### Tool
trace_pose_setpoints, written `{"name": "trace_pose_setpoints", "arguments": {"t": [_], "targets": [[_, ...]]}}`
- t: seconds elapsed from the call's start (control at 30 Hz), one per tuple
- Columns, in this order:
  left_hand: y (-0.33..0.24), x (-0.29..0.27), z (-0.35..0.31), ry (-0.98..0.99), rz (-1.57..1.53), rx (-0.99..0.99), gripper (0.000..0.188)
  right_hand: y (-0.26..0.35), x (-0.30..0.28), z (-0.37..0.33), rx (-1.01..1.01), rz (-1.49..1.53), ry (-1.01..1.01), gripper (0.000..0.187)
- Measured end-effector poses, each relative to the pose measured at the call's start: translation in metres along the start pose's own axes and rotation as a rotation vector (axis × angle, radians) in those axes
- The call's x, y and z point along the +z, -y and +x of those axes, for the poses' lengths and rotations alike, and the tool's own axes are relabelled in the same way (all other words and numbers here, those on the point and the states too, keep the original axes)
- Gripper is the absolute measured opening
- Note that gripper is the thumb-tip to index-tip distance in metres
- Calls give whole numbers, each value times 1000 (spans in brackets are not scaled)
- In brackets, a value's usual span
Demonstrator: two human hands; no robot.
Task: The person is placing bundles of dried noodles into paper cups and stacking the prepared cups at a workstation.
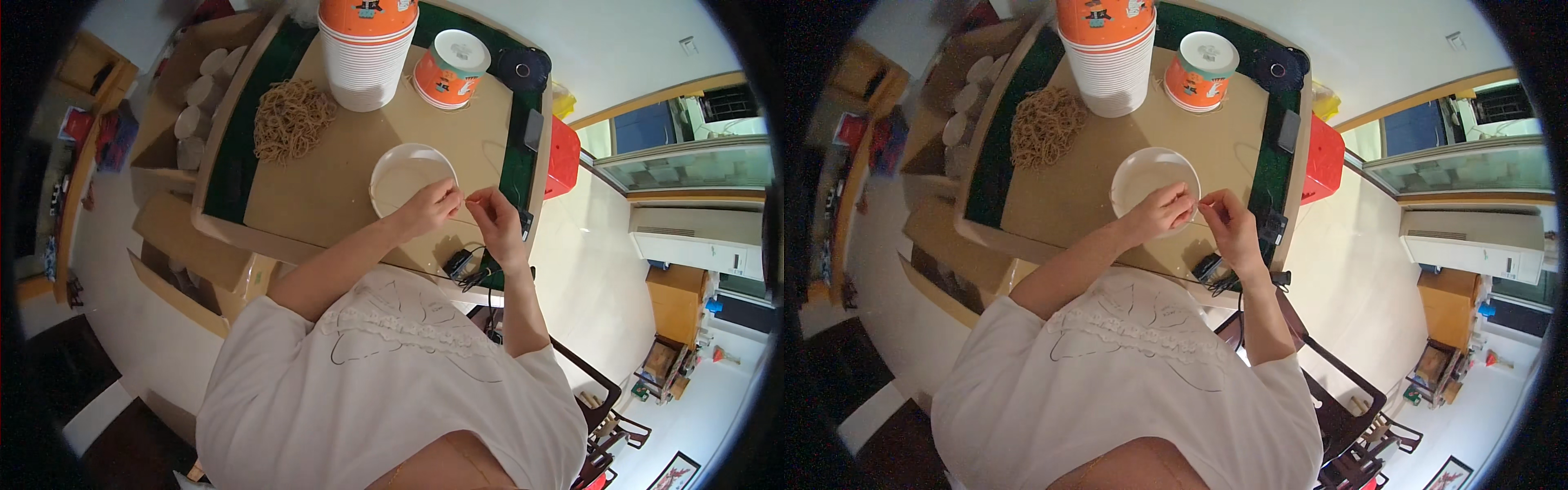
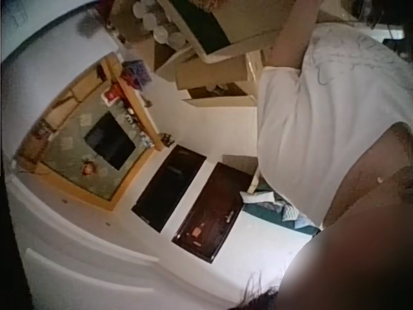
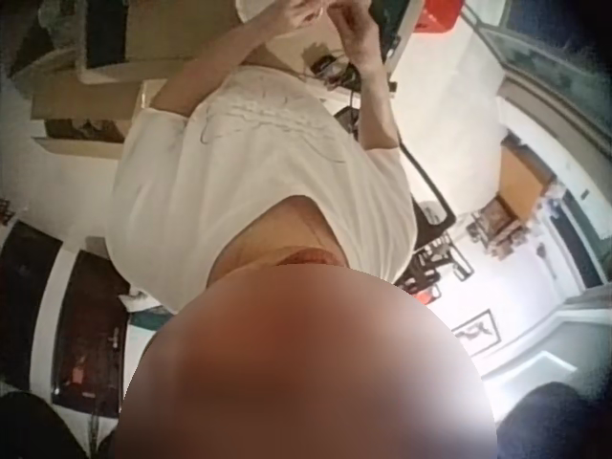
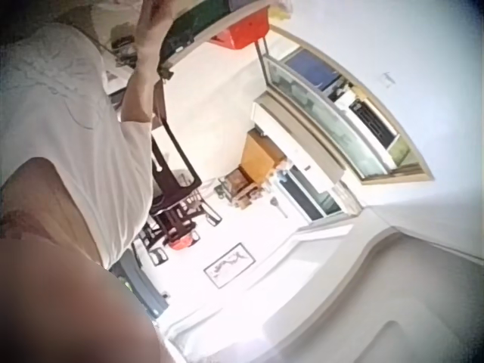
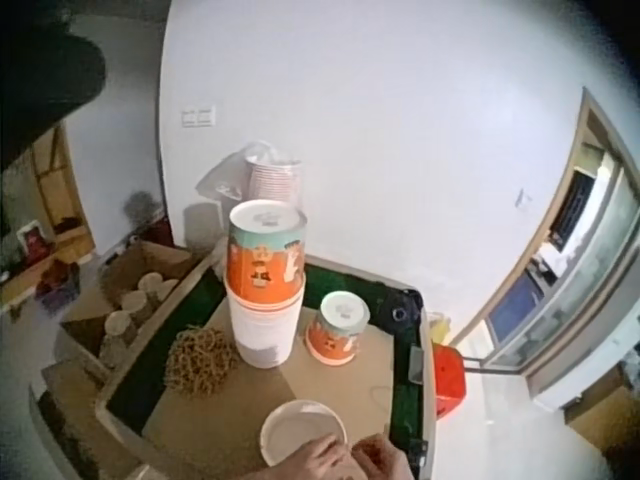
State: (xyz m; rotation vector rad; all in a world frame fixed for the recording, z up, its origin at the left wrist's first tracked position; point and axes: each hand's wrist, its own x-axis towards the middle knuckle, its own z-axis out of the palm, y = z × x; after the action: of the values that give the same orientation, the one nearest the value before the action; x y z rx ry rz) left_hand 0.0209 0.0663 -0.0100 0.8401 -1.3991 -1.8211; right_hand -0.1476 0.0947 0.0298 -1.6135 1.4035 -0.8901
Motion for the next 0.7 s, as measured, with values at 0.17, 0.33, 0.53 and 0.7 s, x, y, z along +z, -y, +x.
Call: {"name": "trace_pose_setpoints", "arguments": {"t": [0.17, 0.33, 0.53, 0.7], "targets": [[23, 1, 5, -73, 224, 301, 7, -9, 4, 8, 61, 26, -3, 6], [36, 0, 16, -226, 167, 137, 10, -47, 9, 19, 151, 80, -117, 7], [64, -5, 25, -372, 640, 96, 14, -120, 9, 25, 236, 20, -94, 9], [75, -1, 28, -381, 630, 43, 13, -120, 18, 26, 239, 22, -58, 11]]}}
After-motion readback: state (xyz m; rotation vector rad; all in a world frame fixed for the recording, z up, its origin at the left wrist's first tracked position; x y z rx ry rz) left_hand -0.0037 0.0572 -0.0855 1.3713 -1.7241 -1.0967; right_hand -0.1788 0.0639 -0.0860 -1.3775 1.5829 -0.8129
